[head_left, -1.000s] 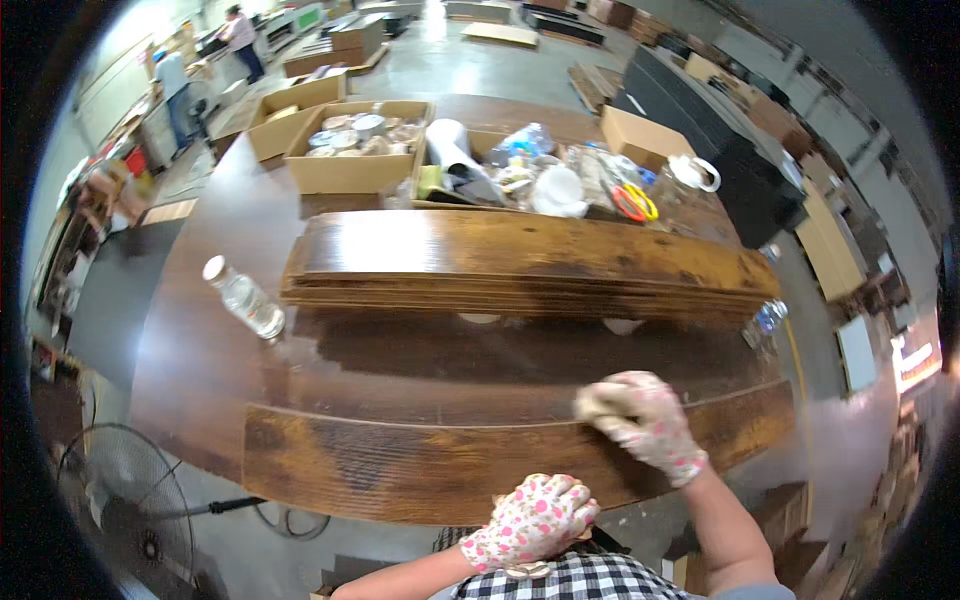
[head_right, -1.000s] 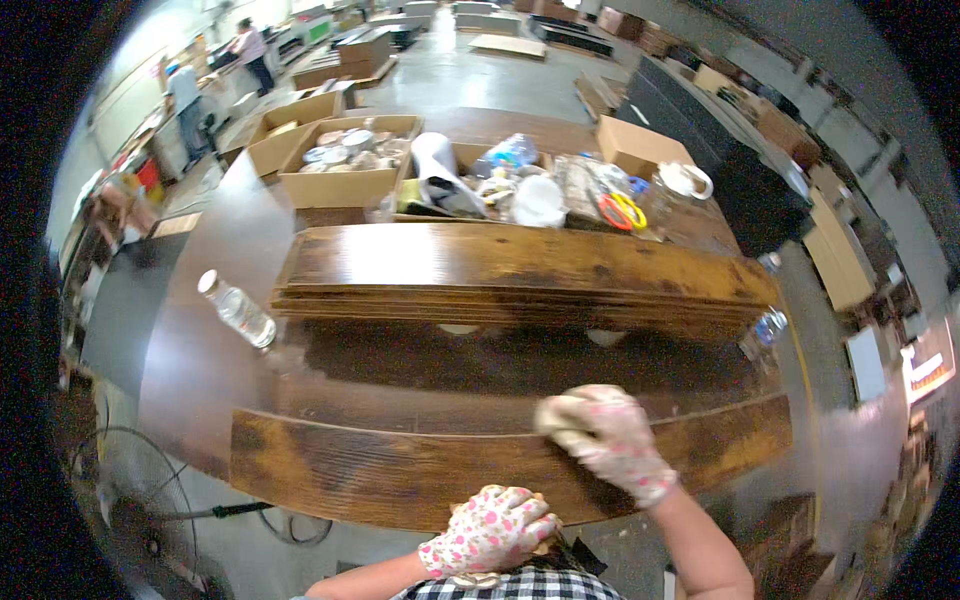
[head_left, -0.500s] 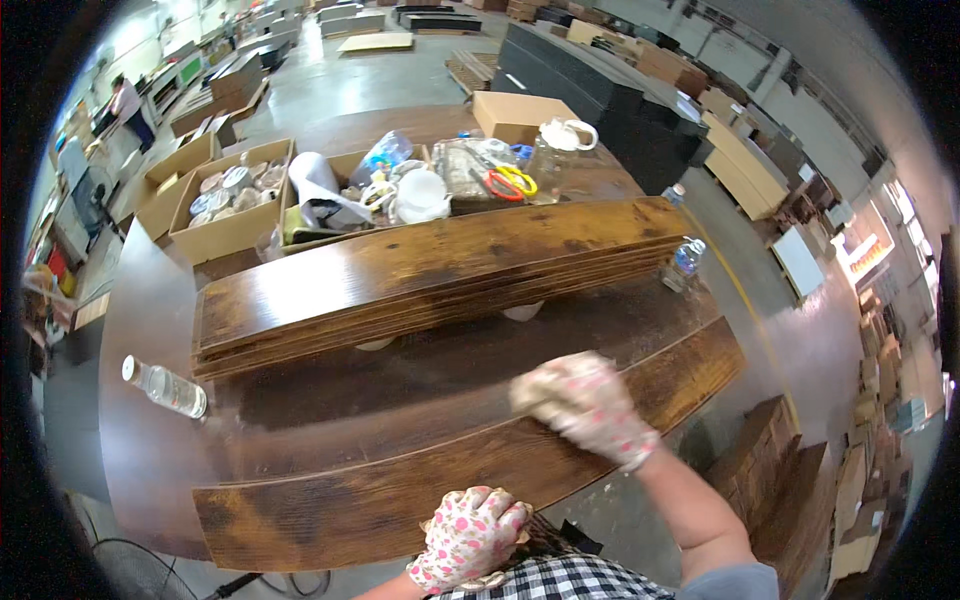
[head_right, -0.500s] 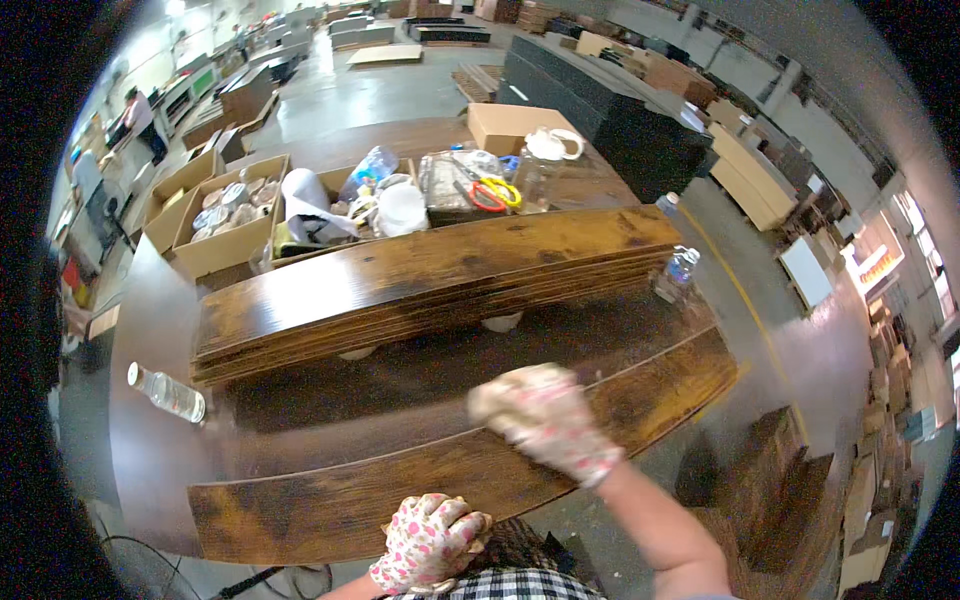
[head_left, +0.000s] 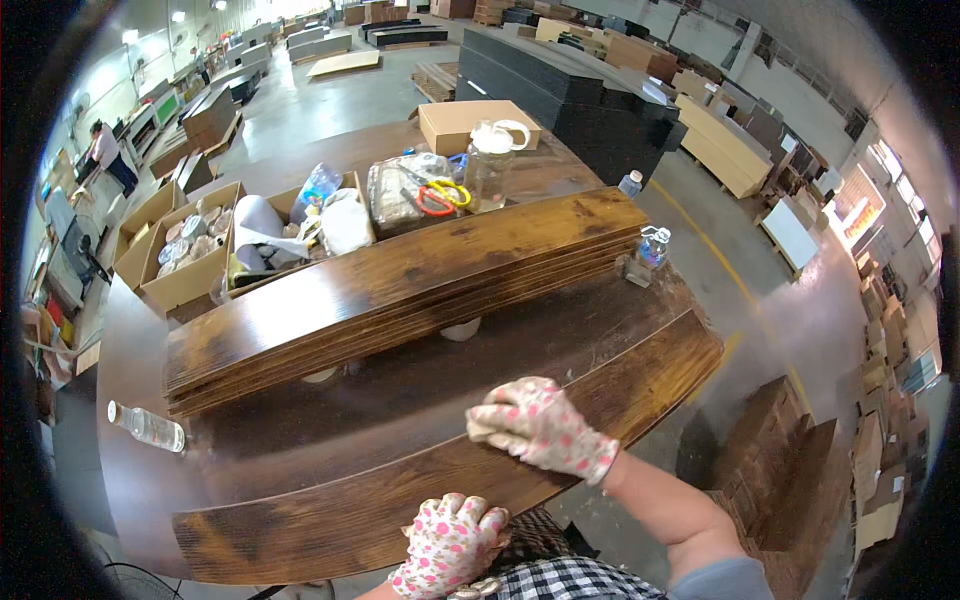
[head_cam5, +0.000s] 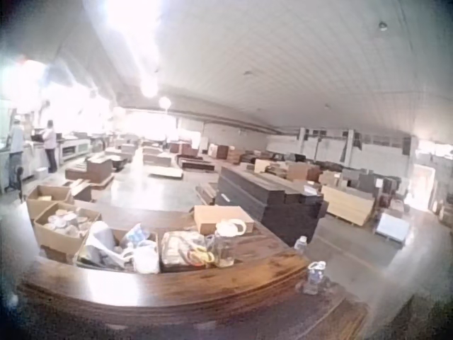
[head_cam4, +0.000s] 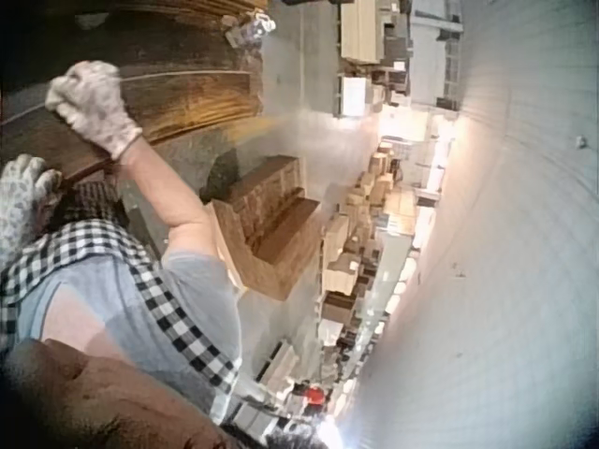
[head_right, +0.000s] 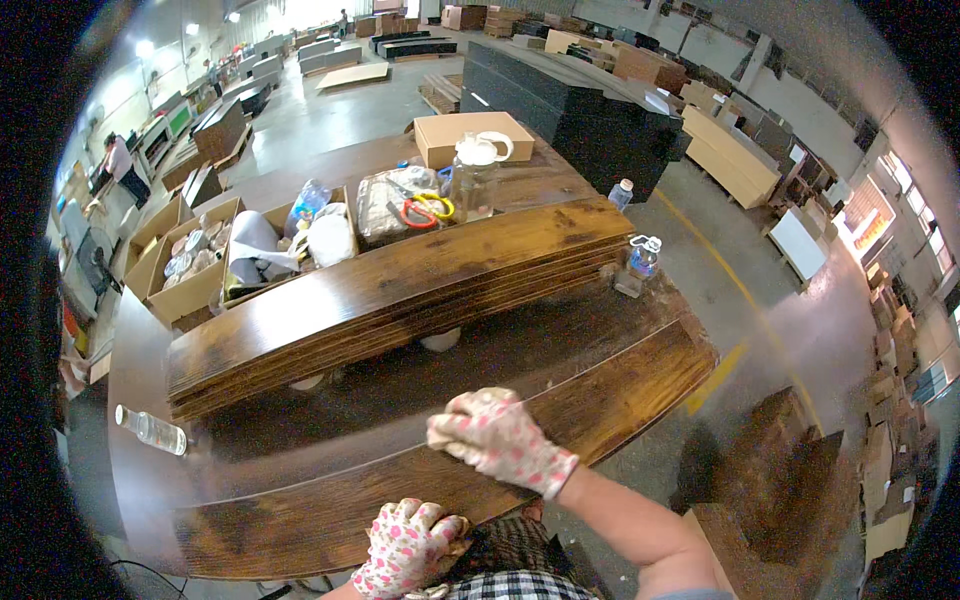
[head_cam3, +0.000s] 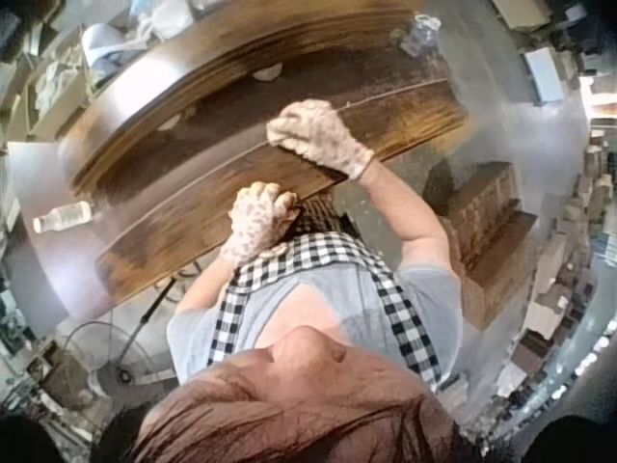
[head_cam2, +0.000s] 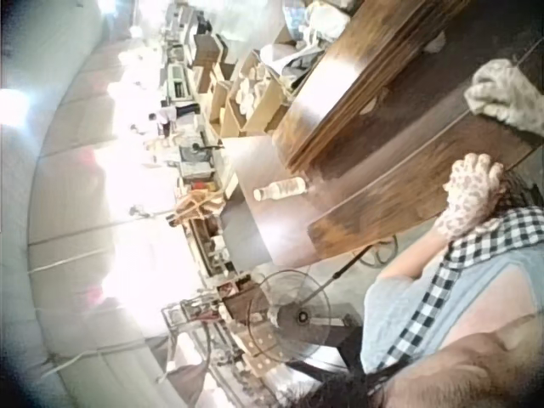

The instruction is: The person polishes and finishes wooden boards using a block and a cloth, rubbing the surfaces and edges of each board on the table.

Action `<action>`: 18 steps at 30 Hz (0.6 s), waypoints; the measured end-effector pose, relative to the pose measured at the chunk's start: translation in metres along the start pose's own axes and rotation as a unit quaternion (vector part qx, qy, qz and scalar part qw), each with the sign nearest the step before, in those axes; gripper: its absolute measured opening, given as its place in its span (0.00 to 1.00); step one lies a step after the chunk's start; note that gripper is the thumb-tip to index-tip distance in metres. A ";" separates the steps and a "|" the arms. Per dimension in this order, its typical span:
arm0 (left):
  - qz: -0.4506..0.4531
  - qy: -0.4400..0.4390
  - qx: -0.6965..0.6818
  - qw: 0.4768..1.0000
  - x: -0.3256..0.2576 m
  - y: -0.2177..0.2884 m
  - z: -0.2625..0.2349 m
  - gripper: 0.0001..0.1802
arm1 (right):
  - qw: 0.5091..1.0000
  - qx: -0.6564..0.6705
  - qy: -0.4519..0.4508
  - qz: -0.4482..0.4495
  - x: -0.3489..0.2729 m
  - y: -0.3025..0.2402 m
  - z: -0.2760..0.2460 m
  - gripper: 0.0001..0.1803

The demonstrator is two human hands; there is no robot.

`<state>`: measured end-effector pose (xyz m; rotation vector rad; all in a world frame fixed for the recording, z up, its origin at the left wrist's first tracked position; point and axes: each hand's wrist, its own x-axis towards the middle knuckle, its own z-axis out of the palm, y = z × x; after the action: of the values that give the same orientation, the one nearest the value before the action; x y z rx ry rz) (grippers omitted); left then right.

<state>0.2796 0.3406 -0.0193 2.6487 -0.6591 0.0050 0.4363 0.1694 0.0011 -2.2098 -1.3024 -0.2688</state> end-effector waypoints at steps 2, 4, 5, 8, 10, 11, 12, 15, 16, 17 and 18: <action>-0.003 -0.005 0.007 1.000 0.022 0.013 0.010 0.15 | 0.999 -0.026 -0.020 0.015 -0.011 0.020 -0.016 0.06; -0.022 -0.007 0.019 1.000 0.041 0.029 0.016 0.15 | 0.996 -0.069 -0.030 0.055 -0.038 0.071 -0.052 0.07; -0.027 -0.008 0.023 0.999 0.054 0.038 0.021 0.15 | 0.994 -0.060 -0.022 0.094 -0.057 0.100 -0.074 0.06; -0.012 0.012 0.020 1.000 0.102 0.064 0.039 0.18 | 0.981 -0.143 0.004 0.131 -0.090 0.150 -0.118 0.03; -0.019 0.006 0.019 1.000 0.128 0.075 0.047 0.18 | 0.995 -0.032 -0.025 0.095 -0.072 0.145 -0.106 0.05; -0.015 0.011 0.011 1.000 0.141 0.079 0.052 0.18 | 0.994 0.058 -0.066 0.071 -0.060 0.141 -0.096 0.06; -0.016 0.012 0.001 1.000 0.155 0.085 0.057 0.17 | 0.997 0.048 -0.052 0.028 -0.055 0.133 -0.094 0.05; -0.034 0.021 -0.005 0.999 0.177 0.100 0.057 0.14 | 0.999 0.038 0.003 -0.038 -0.067 0.149 -0.094 0.03; -0.034 0.048 -0.001 0.998 0.177 0.100 0.064 0.15 | 0.998 0.031 -0.052 0.004 -0.076 0.172 -0.114 0.03; -0.046 0.044 0.006 0.998 0.173 0.099 0.065 0.15 | 0.993 0.033 -0.107 0.038 -0.085 0.195 -0.127 0.04; -0.041 0.051 0.007 0.998 0.173 0.100 0.066 0.15 | 0.991 0.016 -0.109 0.080 -0.103 0.220 -0.151 0.04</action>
<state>0.3818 0.1570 -0.0239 2.6671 -0.5179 0.1214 0.5873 -0.0729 0.0019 -2.3527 -1.2193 0.0553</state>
